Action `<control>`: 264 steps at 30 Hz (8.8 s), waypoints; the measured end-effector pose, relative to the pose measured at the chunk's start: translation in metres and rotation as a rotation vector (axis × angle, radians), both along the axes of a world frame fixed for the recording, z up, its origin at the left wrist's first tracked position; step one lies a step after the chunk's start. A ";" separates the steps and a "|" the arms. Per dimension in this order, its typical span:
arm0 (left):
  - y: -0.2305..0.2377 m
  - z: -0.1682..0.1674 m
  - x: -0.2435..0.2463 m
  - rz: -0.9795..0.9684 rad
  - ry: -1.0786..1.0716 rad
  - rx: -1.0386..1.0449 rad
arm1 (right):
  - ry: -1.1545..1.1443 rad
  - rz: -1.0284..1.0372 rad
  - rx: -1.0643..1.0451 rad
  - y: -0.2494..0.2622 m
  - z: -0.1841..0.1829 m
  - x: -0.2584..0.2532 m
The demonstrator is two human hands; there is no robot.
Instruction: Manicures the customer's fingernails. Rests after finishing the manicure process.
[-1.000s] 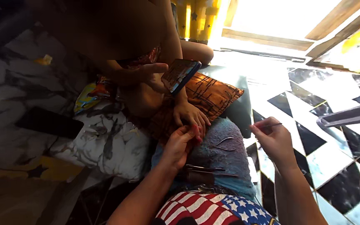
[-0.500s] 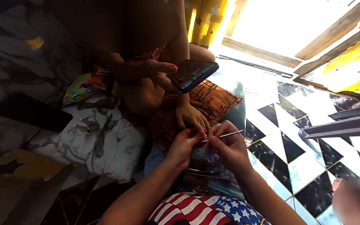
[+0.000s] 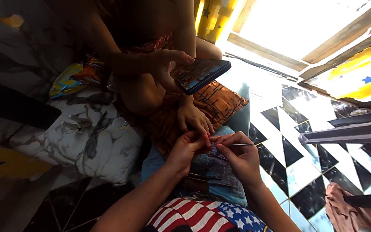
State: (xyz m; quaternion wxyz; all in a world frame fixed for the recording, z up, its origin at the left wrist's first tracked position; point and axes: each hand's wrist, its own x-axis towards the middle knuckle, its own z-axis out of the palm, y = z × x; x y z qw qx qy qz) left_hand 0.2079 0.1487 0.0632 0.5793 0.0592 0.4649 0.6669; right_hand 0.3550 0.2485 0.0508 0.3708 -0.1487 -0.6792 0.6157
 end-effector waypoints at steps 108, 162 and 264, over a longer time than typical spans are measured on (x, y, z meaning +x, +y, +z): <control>-0.001 -0.001 -0.004 -0.017 -0.053 0.044 | 0.306 -0.065 -0.665 -0.027 -0.020 -0.014; 0.004 -0.001 0.002 0.029 0.071 0.046 | 0.228 -0.005 -0.127 -0.014 0.027 -0.007; -0.009 0.017 -0.061 -0.101 -0.335 0.126 | 0.079 0.051 0.115 0.006 0.049 -0.037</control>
